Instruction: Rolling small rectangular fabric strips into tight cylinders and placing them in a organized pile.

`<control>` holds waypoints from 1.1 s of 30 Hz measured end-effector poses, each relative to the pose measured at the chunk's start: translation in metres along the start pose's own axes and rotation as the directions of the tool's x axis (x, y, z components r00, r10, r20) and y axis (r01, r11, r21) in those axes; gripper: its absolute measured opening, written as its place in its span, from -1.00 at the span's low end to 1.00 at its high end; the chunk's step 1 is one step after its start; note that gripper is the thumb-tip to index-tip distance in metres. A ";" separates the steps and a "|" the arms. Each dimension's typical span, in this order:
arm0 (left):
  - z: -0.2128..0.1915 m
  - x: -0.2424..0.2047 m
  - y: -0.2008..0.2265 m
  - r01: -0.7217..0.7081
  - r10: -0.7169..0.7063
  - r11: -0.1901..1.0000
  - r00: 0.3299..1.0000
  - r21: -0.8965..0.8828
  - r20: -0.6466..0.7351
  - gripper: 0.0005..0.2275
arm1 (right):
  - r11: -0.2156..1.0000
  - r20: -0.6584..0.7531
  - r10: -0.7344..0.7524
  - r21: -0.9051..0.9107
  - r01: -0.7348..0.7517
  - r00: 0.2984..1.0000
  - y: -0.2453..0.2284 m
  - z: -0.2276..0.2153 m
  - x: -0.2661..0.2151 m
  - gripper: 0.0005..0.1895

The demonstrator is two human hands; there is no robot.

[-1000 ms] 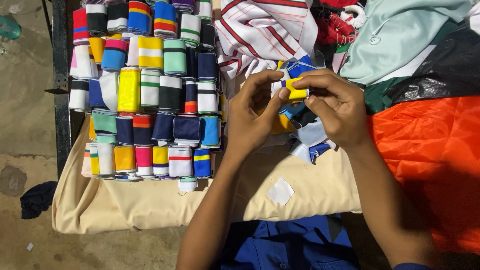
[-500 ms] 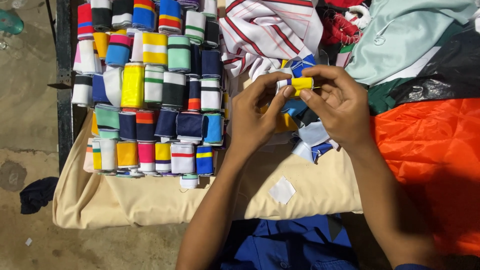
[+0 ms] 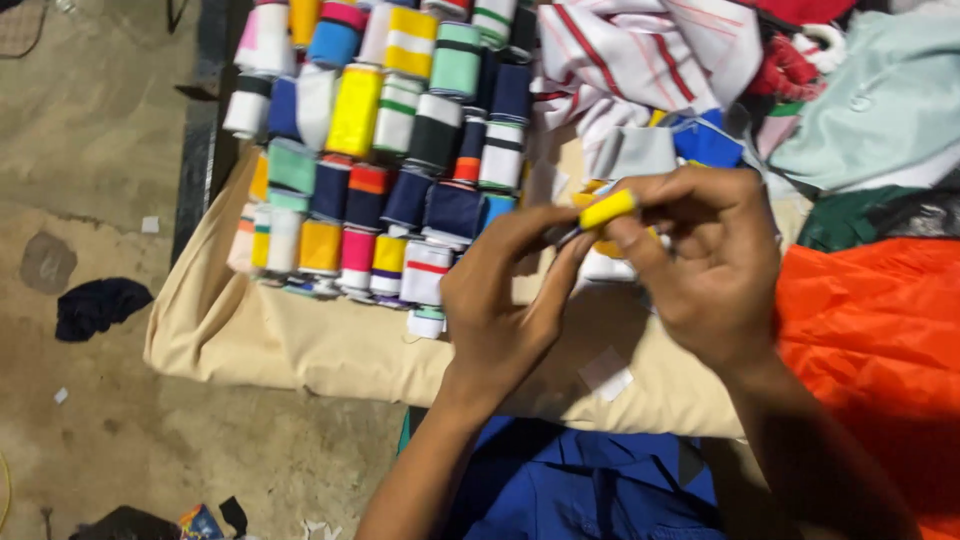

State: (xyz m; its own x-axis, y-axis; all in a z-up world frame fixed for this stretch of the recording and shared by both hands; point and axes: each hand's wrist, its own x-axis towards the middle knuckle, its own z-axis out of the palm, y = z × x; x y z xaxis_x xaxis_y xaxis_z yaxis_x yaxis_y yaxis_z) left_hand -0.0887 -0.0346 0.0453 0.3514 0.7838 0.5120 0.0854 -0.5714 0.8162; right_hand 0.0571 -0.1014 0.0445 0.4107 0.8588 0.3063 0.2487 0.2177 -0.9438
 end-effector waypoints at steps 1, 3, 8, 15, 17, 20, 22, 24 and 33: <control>-0.012 -0.005 0.002 0.005 -0.004 1.000 1.000 0.010 -0.011 -0.84 | 1.000 0.014 -0.001 0.007 0.001 1.000 -0.006 0.010 0.003 -0.70; -0.037 -0.017 0.008 0.112 -0.107 0.993 0.988 0.042 -0.111 -0.84 | 0.998 0.153 -0.009 -0.057 0.018 0.988 -0.018 0.029 0.009 -0.66; -0.097 -0.045 -0.006 0.122 -0.044 0.928 0.974 0.351 -0.224 -0.84 | 0.955 0.429 -0.028 -0.255 0.151 0.903 -0.029 0.087 0.043 -0.76; -0.134 -0.065 -0.037 0.144 0.011 0.747 0.973 0.649 -0.229 -0.82 | 0.866 0.692 0.087 -0.409 0.289 0.716 -0.009 0.157 0.066 -0.78; -0.138 -0.066 -0.045 0.137 0.003 0.741 0.978 0.657 -0.208 -0.78 | 0.836 0.699 0.125 -0.456 0.305 0.704 -0.011 0.166 0.064 -0.78; -0.140 -0.068 -0.056 0.121 -0.009 0.721 0.986 0.682 -0.166 -0.73 | 0.749 0.696 0.080 -0.514 0.419 0.713 -0.009 0.172 0.056 -0.80; -0.140 -0.067 -0.061 0.114 -0.018 0.710 0.989 0.695 -0.145 -0.72 | 0.680 0.690 0.002 -0.531 0.505 0.724 -0.007 0.173 0.051 -0.80; -0.140 -0.066 -0.063 0.116 -0.021 0.703 0.990 0.702 -0.143 -0.72 | 0.558 0.683 -0.176 -0.524 0.643 0.709 -0.004 0.172 0.047 -0.79; -0.135 -0.059 -0.064 0.106 -0.001 0.627 0.991 0.772 -0.136 -0.78 | 0.531 0.638 -0.265 -0.529 0.662 0.723 0.006 0.171 0.041 -0.83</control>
State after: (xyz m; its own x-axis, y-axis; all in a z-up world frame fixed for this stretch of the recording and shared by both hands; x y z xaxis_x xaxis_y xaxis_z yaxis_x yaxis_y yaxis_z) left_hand -0.2404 -0.0111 -0.0007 0.2215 0.8100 0.5430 0.8104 -0.4627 0.3595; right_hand -0.0749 0.0146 0.0299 -0.3289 0.8592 0.3918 0.8681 0.4384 -0.2327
